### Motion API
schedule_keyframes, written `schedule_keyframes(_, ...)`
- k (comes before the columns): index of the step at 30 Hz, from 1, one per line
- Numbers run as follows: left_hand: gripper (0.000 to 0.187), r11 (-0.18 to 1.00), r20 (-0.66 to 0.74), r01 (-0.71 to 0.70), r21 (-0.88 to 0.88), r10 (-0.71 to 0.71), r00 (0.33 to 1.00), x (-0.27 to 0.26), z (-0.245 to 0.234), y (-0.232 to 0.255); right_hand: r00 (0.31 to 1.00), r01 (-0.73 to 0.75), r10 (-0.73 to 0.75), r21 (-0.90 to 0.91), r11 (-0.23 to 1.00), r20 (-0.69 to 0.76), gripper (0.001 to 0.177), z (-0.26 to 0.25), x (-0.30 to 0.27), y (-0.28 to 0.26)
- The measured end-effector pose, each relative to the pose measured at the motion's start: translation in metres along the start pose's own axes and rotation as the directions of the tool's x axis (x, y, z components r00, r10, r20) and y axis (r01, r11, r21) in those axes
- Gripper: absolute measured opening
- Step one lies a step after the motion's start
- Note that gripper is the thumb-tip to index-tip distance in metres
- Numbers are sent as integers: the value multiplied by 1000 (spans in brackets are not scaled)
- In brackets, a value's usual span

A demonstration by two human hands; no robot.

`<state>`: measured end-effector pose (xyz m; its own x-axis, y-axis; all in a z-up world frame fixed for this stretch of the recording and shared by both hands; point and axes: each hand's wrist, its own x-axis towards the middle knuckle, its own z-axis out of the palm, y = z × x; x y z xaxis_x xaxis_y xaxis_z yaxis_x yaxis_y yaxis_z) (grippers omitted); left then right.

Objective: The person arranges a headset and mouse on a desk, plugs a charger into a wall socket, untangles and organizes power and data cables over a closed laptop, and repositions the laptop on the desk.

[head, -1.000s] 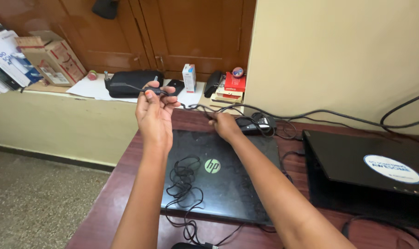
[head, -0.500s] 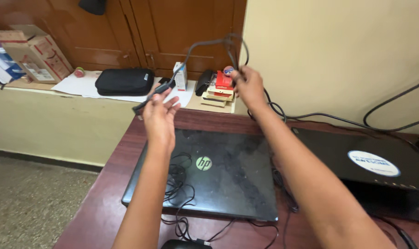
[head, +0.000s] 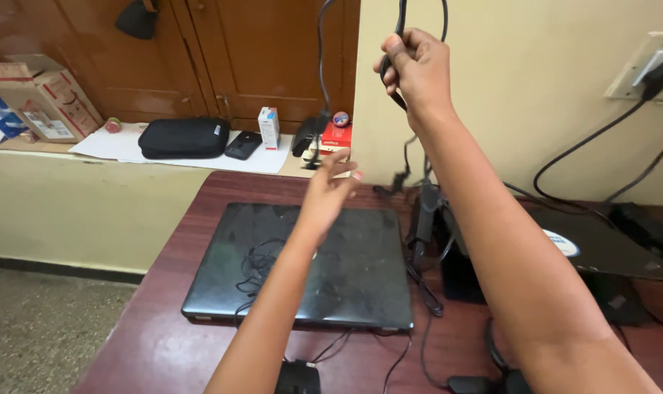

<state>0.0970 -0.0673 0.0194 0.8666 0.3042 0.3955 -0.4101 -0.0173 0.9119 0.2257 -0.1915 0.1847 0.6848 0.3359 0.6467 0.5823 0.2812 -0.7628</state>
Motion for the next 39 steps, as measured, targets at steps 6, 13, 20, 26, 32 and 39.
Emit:
schedule_keyframes(6, 83, 992, 95, -121, 21, 119, 988, -9, 57, 12, 963, -200, 164, 163, 966, 213, 23, 0, -12, -12)
schedule_keyframes(13, 36, 981, 15, -190, -49, 191, 982, -12, 43, 17, 807, -504, 382, 189, 843, 449, 26, -10, -52, -26)
schedule_keyframes(20, 22, 946, -280, -265, 185, 309, 909, -9, -27, 45, 747, -343, 496, -383, 858, 442, 33, -50, -67, 20)
schedule_keyframes(26, 21, 935, -444, -348, 70, 341, 828, -14, -66, 72, 696, -153, 718, -972, 181, 24, 45, -67, -102, 135)
schedule_keyframes(32, 19, 948, -627, -318, 3, 250, 738, -14, -95, 74, 692, -353, 680, -935, 26, -242, 57, -62, -144, 186)
schedule_keyframes(39, 18, 943, -640, -333, -3, 254, 725, -10, -132, 88, 547, -534, 800, -839, 106, -247, 50, -69, -105, 196)
